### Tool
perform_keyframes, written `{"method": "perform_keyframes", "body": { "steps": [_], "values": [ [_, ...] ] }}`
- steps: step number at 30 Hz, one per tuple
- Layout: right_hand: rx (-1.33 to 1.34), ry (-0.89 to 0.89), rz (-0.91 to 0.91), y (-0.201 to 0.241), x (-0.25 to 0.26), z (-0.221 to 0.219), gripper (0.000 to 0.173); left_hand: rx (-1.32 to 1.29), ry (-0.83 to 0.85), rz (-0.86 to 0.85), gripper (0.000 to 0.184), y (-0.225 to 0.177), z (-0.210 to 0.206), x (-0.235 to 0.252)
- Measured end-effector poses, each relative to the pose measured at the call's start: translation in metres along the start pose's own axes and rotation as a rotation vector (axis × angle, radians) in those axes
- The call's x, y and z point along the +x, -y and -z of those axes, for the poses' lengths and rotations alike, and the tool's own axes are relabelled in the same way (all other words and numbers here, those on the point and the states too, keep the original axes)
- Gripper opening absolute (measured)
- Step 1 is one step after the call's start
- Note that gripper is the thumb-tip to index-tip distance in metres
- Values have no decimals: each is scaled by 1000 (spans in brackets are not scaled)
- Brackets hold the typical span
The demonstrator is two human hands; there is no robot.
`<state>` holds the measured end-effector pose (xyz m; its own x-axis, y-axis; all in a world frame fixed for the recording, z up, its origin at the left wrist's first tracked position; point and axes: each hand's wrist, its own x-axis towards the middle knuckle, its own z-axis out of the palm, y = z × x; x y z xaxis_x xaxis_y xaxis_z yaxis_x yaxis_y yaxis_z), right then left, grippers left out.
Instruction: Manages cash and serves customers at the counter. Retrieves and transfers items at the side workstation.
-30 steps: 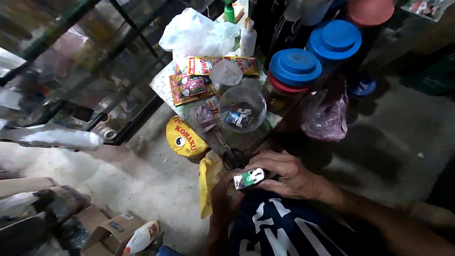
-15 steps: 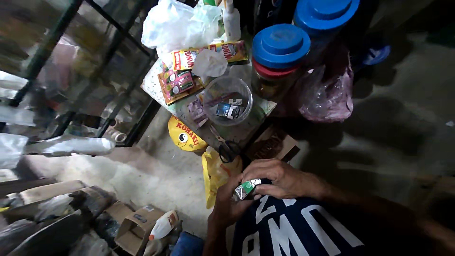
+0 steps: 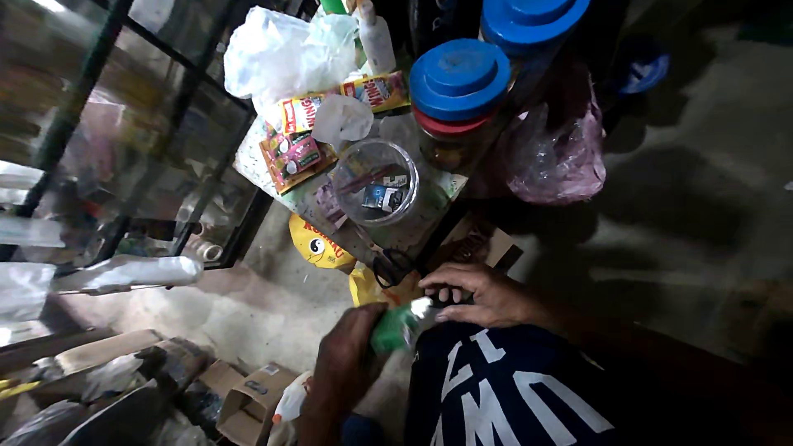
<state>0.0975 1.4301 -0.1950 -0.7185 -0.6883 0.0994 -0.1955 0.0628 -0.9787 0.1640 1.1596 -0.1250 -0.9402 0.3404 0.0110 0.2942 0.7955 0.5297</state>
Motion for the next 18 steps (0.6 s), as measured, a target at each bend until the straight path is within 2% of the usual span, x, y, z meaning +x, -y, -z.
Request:
{"method": "perform_keyframes", "body": {
  "steps": [2,4,7,11,18],
  "values": [
    [-20,-22,7,-4,2,-5,41,56,5,22,43,16,2,4],
    [13,-56,-10,-5,3,-9,42,74,-5,1,44,15,10,6],
    [131,-85,-39,-5,1,-17,46,-7,30,44,43,21,6,3],
    [315,-160,12,1,9,-26,50,-98,38,19,41,22,-4,8],
    [395,-262,132,-2,19,-35,23,-279,73,68,36,14,-14,18]
  ]
}}
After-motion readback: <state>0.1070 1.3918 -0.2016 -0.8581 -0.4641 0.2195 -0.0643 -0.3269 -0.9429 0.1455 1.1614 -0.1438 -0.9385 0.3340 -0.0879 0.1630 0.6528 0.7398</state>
